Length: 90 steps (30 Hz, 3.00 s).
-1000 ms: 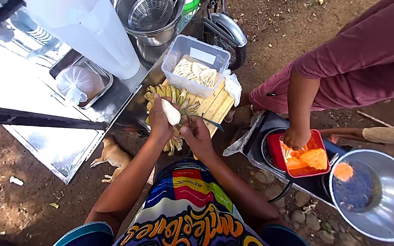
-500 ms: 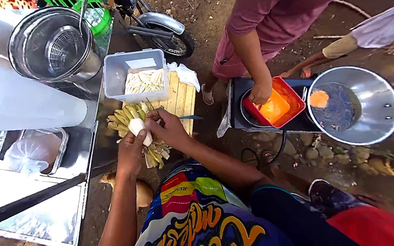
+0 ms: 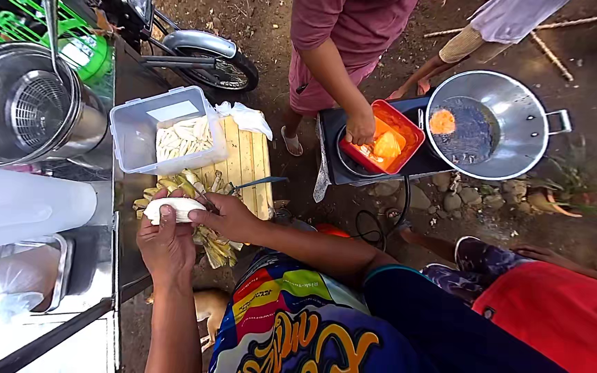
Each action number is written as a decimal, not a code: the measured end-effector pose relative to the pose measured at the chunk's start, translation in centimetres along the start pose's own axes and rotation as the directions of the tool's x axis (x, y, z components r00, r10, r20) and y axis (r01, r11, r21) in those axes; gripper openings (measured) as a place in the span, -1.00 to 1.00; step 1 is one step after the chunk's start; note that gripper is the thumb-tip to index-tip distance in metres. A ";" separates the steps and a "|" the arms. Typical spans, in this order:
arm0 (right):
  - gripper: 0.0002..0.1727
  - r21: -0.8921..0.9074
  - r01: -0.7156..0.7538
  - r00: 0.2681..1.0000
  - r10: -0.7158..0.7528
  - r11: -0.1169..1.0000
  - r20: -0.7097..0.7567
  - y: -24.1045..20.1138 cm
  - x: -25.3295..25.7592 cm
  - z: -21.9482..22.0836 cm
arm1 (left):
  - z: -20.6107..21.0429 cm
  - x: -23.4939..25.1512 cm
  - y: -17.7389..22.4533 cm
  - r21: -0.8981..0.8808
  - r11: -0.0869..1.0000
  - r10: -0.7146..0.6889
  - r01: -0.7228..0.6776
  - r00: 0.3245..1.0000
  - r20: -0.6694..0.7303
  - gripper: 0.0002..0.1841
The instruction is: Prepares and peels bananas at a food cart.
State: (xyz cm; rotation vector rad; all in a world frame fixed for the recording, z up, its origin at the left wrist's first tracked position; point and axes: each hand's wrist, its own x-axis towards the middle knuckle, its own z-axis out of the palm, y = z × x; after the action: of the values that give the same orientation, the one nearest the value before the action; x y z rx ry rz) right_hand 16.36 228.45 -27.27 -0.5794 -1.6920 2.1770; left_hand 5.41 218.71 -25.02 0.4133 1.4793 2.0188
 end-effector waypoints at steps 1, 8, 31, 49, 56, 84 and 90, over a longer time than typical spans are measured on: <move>-0.64 -0.001 0.005 1.000 -0.005 1.000 -0.003 0.0 0.0 0.2 | 0.1 0.1 0.1 0.007 1.000 0.007 -0.007 1.000 -0.012 -0.74; -0.65 -0.092 0.021 0.997 -0.028 0.996 -0.070 0.0 -0.6 0.4 | 0.9 0.1 0.1 -0.071 0.995 -0.069 0.064 0.996 -0.060 -0.76; -0.74 -0.005 0.000 0.982 -0.001 1.000 -0.190 0.8 0.3 0.9 | -0.1 0.6 0.6 -0.335 0.904 -0.234 0.265 0.964 0.129 -0.58; -0.76 0.112 -0.006 0.999 0.009 0.994 -0.034 2.2 0.6 0.8 | -1.4 0.3 -1.1 -0.484 0.842 -0.239 0.239 0.969 0.061 -0.67; -0.86 0.130 -0.049 0.998 0.054 0.990 -0.035 2.6 0.8 1.1 | -2.2 0.8 -1.2 -0.451 0.858 -0.235 0.245 0.969 0.078 -0.62; -0.82 -0.163 -0.178 0.941 0.119 0.970 -0.318 3.7 -1.0 -7.8 | -0.6 19.5 -0.6 0.966 0.230 0.042 -0.115 0.993 0.108 -0.62; -0.75 0.298 -0.323 0.913 0.378 0.898 -0.150 3.5 -2.5 -6.9 | -6.6 9.1 -2.0 0.790 0.604 0.226 -0.104 0.973 -0.046 -0.66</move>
State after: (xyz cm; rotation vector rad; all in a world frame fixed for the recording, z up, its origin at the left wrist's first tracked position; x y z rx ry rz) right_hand 21.97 232.15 -31.87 -1.0617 -1.2311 2.4352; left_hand -4.84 219.88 -29.91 0.7925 2.4828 1.4117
